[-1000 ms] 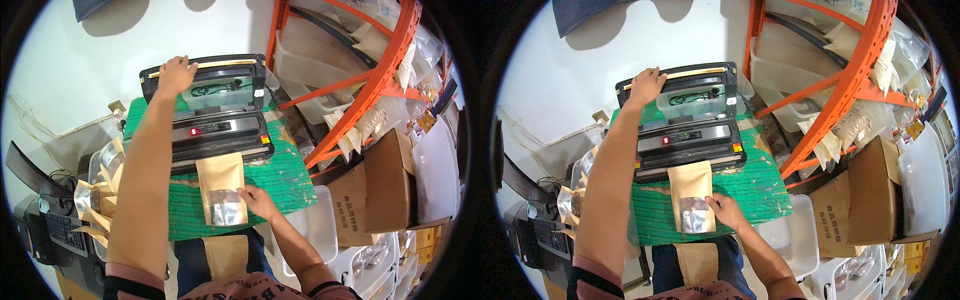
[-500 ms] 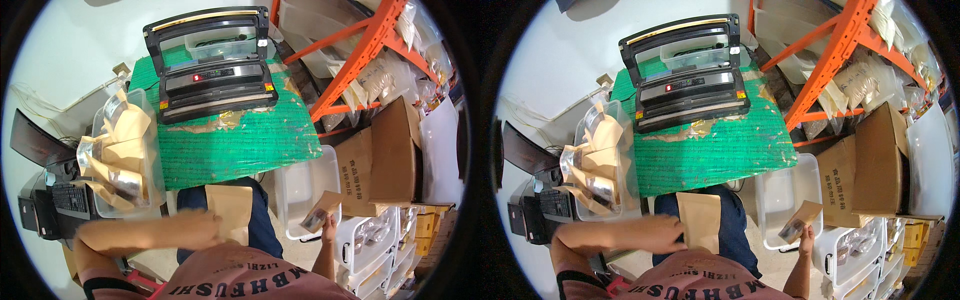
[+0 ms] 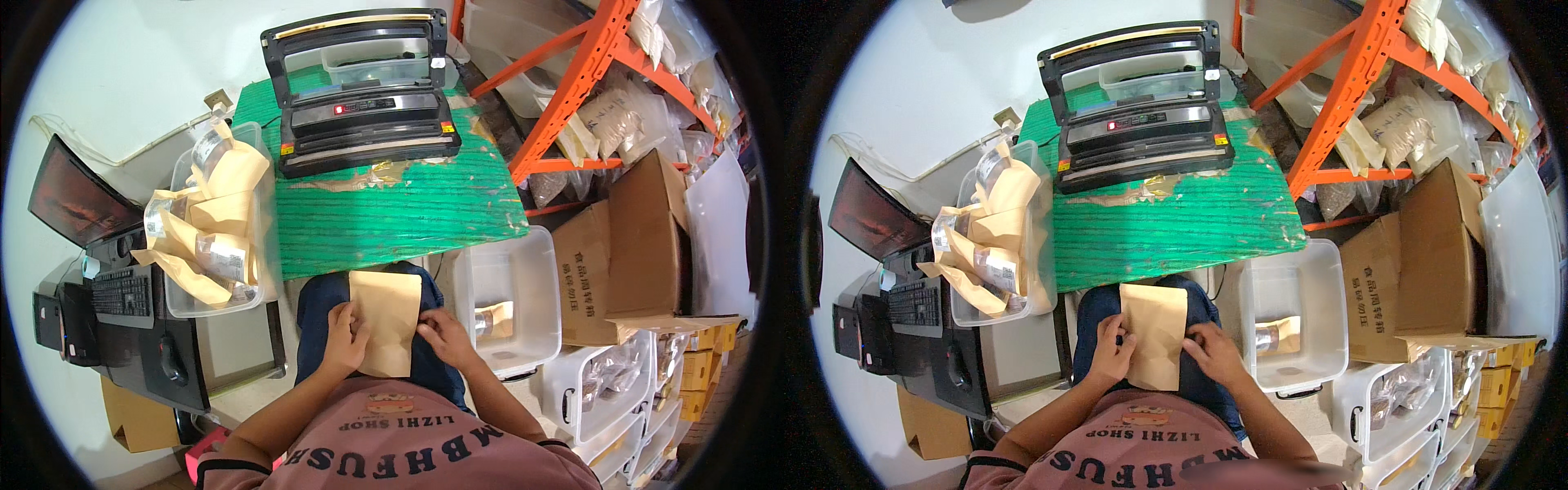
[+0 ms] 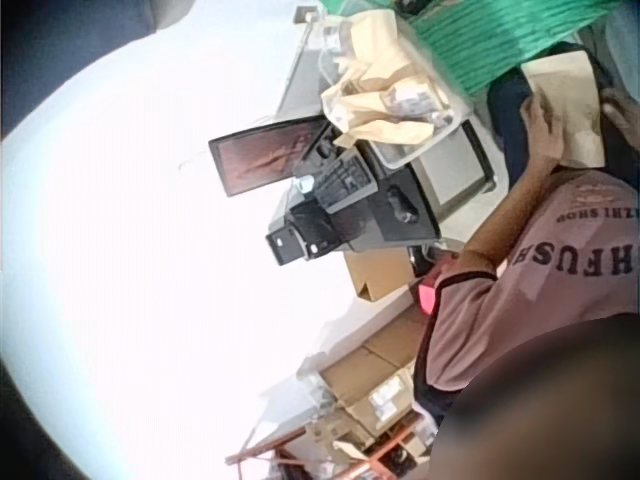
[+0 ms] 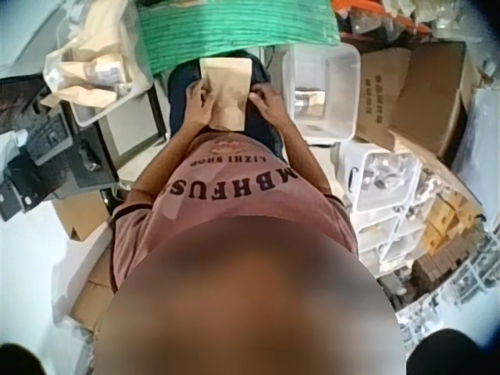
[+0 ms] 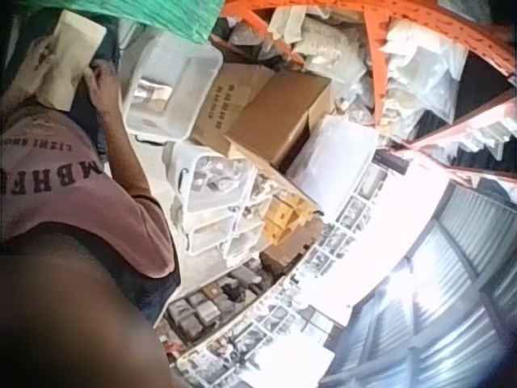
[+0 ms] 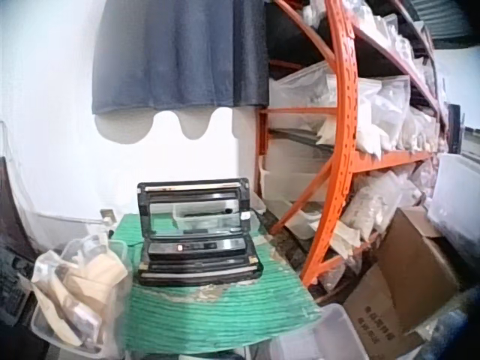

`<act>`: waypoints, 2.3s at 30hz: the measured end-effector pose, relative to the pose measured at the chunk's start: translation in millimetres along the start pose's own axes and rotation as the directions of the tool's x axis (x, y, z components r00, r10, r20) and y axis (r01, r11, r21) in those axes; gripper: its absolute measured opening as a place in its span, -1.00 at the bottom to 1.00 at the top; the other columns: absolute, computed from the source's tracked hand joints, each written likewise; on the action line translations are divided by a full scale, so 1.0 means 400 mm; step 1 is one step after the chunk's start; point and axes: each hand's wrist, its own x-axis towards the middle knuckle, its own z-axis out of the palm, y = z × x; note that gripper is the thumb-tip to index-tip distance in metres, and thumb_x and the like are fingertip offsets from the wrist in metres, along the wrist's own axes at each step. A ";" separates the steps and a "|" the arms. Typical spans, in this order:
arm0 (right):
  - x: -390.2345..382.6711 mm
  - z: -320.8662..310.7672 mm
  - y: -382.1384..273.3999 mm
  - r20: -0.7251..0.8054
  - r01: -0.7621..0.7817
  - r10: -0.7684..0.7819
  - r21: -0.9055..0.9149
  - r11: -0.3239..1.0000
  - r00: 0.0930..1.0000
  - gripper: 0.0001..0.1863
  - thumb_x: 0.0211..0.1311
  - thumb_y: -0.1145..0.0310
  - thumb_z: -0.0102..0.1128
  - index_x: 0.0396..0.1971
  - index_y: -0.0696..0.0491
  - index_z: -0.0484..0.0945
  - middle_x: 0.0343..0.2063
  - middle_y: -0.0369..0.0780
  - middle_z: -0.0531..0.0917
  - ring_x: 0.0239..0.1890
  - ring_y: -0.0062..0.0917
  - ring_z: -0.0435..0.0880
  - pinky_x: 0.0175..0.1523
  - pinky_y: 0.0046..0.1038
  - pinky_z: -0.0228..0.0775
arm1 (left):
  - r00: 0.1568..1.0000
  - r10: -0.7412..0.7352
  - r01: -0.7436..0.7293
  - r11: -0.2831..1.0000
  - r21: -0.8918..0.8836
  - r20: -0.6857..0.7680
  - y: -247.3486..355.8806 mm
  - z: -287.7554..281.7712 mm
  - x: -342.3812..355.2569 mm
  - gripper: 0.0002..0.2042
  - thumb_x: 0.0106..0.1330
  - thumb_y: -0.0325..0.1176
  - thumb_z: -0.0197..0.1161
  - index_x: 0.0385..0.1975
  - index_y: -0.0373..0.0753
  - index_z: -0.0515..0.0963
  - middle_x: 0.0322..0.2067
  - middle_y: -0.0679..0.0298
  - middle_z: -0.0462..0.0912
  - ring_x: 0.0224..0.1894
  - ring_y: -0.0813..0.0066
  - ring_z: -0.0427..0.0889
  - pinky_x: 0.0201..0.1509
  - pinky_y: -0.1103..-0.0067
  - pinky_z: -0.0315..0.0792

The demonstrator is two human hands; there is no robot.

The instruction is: The person repeatedly places open pouches into a heat-sealing machine, closes the lid to seal them, and then removes the sealed pouches. The sealed pouches are placed into a clear plastic bin on the left side of the workstation.

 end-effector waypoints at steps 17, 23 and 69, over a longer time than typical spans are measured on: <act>0.339 -0.105 -0.411 -0.224 0.417 -0.619 -0.565 0.712 0.753 -0.55 0.01 0.24 0.38 -0.04 -0.08 0.55 -0.09 -0.21 0.54 0.01 -0.22 0.46 0.14 -0.20 0.13 | 0.982 -0.161 0.142 0.258 -0.956 0.102 0.202 0.025 0.215 -0.68 0.50 -0.28 -0.04 0.09 -0.38 0.38 -0.02 0.17 0.53 0.01 0.42 0.54 0.09 0.46 0.45; 0.543 -0.118 -0.250 -0.087 0.129 -0.106 0.330 0.935 0.991 -0.42 0.27 0.11 0.21 0.24 -0.07 0.30 0.07 0.05 0.49 0.23 -0.15 0.39 0.27 -0.25 0.22 | 0.960 -0.263 0.177 0.314 -0.933 0.094 0.197 -0.019 0.485 -0.69 0.52 -0.28 -0.08 0.04 -0.40 0.39 -0.11 0.10 0.57 -0.14 0.33 0.62 -0.06 0.40 0.55; 0.982 -0.328 -0.222 -0.053 0.433 -0.515 -0.474 0.767 0.855 -0.36 0.03 -0.07 0.30 0.09 -0.07 0.44 -0.02 -0.20 0.46 0.16 -0.28 0.33 0.23 -0.12 0.01 | 0.935 -0.318 0.248 0.260 -0.933 0.159 0.051 -0.008 0.639 -0.69 0.44 -0.32 0.01 -0.01 -0.45 0.45 -0.13 0.07 0.60 -0.16 0.27 0.63 -0.07 0.38 0.53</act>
